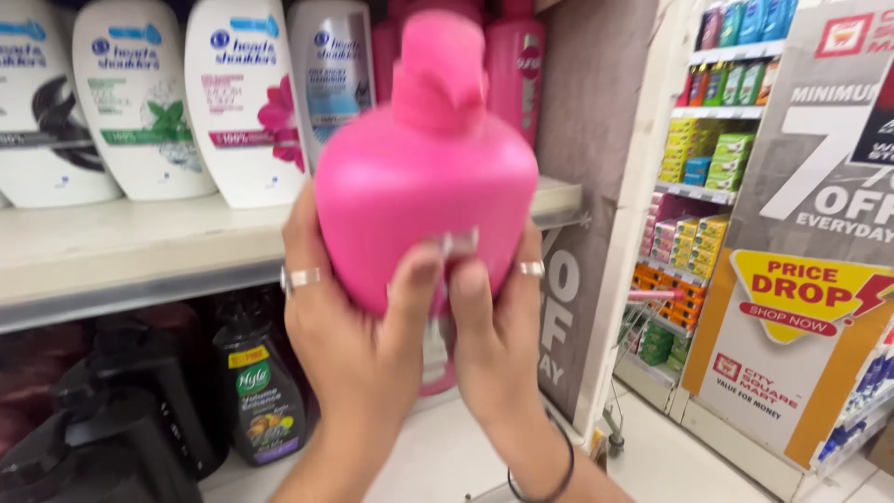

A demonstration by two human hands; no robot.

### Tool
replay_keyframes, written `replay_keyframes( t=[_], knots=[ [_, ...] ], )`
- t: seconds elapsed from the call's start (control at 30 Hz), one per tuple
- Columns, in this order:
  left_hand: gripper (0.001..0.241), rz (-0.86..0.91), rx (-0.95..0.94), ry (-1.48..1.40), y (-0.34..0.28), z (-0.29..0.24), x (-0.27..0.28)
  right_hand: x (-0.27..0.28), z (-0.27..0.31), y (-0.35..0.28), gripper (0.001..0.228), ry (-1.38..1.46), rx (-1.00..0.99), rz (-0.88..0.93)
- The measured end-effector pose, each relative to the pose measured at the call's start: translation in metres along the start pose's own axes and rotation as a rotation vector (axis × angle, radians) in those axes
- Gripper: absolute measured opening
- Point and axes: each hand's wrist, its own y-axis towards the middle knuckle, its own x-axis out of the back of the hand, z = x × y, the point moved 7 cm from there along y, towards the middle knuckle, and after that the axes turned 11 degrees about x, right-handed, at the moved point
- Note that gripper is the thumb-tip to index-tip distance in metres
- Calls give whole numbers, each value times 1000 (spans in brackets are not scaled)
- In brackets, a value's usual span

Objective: Browsing and selecting shampoo and shower gel bottles from shelves in a store.

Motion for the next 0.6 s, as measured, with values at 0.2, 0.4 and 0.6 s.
replay_keyframes(
  t=[0.2,0.4,0.6],
  knots=[
    [78,-44,-60,39,64,-11,-36,-13,-13,81,63,74,114,14],
    [76,-147,0,129,101,-2,-66,-8,-52,127,64,101,93,12],
    [75,-165,-124,16,118,0,-82,-5,-49,151,69,-73,274,-1]
  ],
)
